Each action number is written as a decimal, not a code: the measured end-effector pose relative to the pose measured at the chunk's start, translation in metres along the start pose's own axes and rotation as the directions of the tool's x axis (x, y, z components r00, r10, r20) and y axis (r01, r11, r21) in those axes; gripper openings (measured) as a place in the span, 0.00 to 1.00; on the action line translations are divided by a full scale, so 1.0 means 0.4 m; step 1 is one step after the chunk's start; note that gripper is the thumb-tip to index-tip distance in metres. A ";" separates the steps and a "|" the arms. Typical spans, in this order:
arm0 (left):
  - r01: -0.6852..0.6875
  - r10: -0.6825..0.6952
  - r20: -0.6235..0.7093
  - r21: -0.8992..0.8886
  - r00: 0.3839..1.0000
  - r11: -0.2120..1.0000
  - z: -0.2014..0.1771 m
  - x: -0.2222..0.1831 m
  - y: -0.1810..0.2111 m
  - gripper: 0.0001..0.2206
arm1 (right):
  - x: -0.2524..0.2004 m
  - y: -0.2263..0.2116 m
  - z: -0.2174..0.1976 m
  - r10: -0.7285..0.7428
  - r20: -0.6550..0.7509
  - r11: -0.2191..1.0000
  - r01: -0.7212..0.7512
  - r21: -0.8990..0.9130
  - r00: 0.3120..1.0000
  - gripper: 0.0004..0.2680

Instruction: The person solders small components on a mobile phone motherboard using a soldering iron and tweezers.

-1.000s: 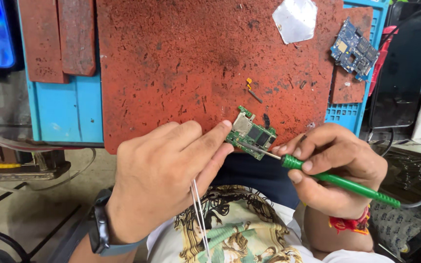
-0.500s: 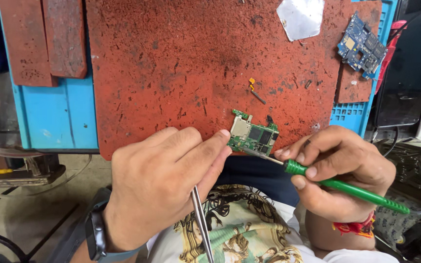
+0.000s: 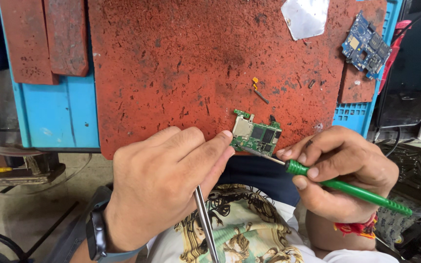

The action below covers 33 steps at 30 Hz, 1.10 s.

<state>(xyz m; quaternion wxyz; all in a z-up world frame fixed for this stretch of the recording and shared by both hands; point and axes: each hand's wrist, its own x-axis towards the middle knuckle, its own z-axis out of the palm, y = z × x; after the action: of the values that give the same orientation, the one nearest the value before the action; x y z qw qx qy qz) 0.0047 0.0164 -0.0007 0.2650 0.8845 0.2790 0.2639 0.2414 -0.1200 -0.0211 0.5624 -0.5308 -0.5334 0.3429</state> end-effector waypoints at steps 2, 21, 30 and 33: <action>-0.001 0.001 0.000 -0.001 1.000 1.000 0.000 0.000 0.000 0.09 | -0.001 -0.001 0.001 0.003 -0.004 1.000 -0.003 0.005 1.000 0.07; 0.011 -0.011 0.014 -0.004 1.000 1.000 0.000 0.000 0.002 0.09 | 0.005 -0.001 -0.003 0.001 0.010 1.000 -0.002 0.019 1.000 0.07; 0.014 -0.014 0.013 -0.002 1.000 1.000 -0.001 -0.001 0.002 0.09 | 0.006 -0.001 -0.001 0.000 0.008 1.000 0.000 0.020 1.000 0.07; 0.016 -0.016 0.016 0.000 1.000 1.000 0.000 -0.001 0.001 0.09 | 0.005 0.000 -0.001 0.001 0.003 1.000 -0.001 0.012 1.000 0.07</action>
<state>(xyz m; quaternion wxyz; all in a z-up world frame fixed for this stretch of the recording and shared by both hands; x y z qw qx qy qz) 0.0046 0.0157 -0.0007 0.2694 0.8842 0.2838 0.2550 0.2423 -0.1184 -0.0205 0.5645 -0.5271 -0.5321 0.3470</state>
